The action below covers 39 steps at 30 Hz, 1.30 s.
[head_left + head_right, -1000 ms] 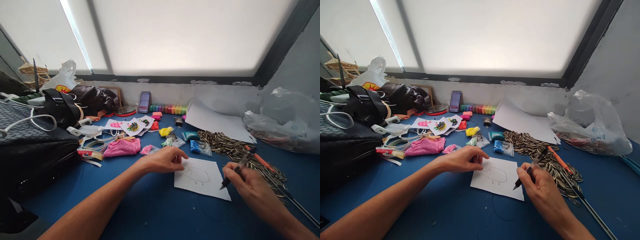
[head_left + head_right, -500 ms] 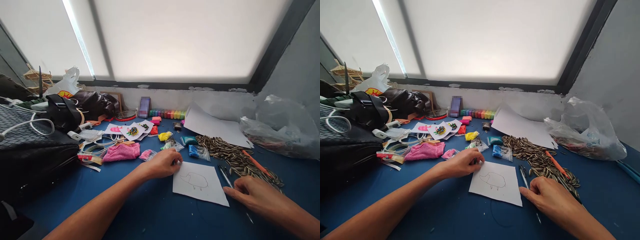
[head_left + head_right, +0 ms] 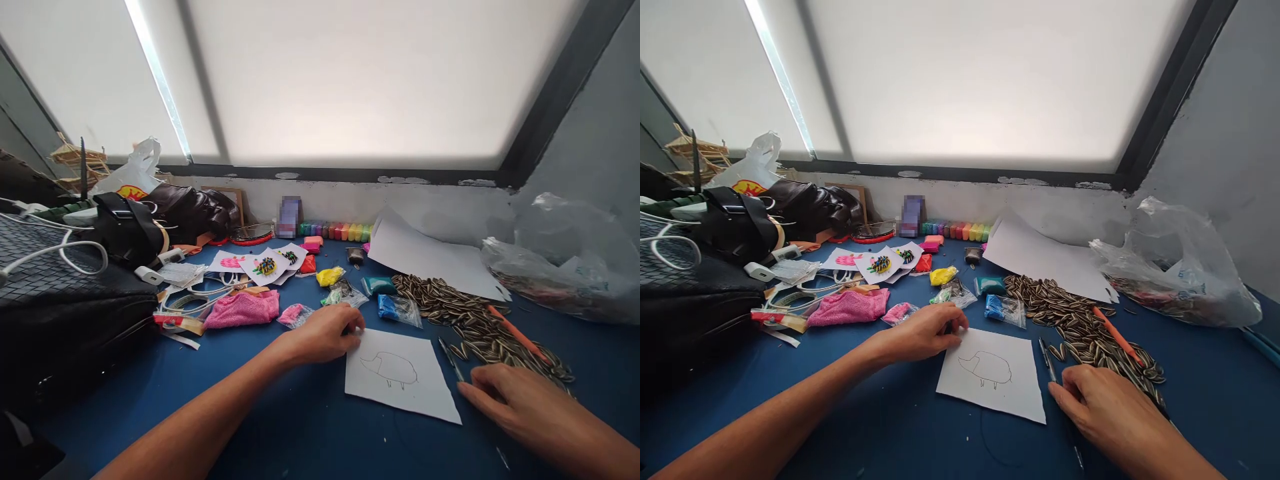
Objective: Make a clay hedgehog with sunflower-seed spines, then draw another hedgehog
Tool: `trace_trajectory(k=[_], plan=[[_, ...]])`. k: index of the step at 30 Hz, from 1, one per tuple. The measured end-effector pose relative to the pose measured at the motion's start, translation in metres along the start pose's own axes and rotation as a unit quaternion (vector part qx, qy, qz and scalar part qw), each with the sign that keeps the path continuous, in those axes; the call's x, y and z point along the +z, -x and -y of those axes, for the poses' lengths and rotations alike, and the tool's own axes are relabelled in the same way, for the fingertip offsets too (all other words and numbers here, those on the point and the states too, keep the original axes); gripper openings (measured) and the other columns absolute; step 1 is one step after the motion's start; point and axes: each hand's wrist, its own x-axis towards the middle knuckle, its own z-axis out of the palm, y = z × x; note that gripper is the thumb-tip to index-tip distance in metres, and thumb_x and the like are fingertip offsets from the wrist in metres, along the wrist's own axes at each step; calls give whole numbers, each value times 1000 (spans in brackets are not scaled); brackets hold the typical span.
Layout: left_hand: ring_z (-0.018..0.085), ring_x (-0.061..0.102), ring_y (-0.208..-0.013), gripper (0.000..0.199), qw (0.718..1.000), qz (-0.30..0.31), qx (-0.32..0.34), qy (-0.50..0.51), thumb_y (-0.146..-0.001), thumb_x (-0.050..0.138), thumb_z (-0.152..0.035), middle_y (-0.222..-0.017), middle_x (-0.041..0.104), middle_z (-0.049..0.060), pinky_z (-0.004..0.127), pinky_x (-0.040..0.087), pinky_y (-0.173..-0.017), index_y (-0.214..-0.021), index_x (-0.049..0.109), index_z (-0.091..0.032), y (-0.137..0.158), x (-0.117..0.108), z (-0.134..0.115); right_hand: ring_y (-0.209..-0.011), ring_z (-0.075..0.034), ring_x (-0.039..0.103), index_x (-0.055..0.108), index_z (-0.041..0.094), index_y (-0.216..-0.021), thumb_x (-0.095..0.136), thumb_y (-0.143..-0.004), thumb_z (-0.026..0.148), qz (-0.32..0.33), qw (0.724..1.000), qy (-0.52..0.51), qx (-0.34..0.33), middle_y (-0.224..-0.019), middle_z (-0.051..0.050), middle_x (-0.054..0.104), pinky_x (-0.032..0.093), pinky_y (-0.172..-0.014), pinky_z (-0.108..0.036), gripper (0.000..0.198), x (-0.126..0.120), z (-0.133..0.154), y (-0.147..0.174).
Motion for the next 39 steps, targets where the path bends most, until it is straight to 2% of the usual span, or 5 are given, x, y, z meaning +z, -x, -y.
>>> trace_trajectory(k=[14, 20, 28, 33, 39], plan=[[18, 55, -88, 22, 999, 5, -25, 28, -79, 59, -22, -96, 61, 4, 27, 43, -76, -101, 62, -18, -1, 0, 0, -52, -22, 56, 52, 23, -53, 51, -77, 50, 24, 1000, 3, 19, -57, -6, 62, 29, -49, -30, 36, -10, 13, 0], [16, 53, -84, 11, 999, 9, -35, 35, -77, 58, -22, -94, 58, 3, 26, 42, -74, -87, 61, -18, -1, -2, -1, -54, -24, 58, 51, 24, -54, 51, -77, 49, 38, 999, -5, 18, -58, -7, 63, 31, -49, -30, 34, -13, 16, 0], [12, 50, -75, 21, 990, -14, -46, 130, -71, 61, -15, -84, 57, -1, 22, 39, -63, -92, 56, -18, -3, 0, 5, -48, -21, 53, 43, 24, -49, 55, -73, 44, 30, 999, 0, 29, -51, -4, 58, 27, -47, -29, 34, -15, 24, 3], [12, 50, -72, 17, 987, -8, -47, 155, -70, 61, -15, -79, 57, -1, 22, 39, -61, -87, 59, -16, -3, -1, 6, -43, -17, 47, 47, 24, -49, 52, -76, 47, -21, 994, -109, 8, -48, -4, 53, 30, -43, -29, 36, -16, 7, 3], [13, 52, -72, 20, 988, 9, -36, 150, -70, 63, -16, -83, 59, 1, 23, 41, -62, -90, 62, -17, -2, -1, 6, -39, -15, 43, 52, 29, -74, 39, -86, 51, -170, 937, -304, 21, -51, -1, 51, 32, -37, -28, 29, -11, 27, 13]])
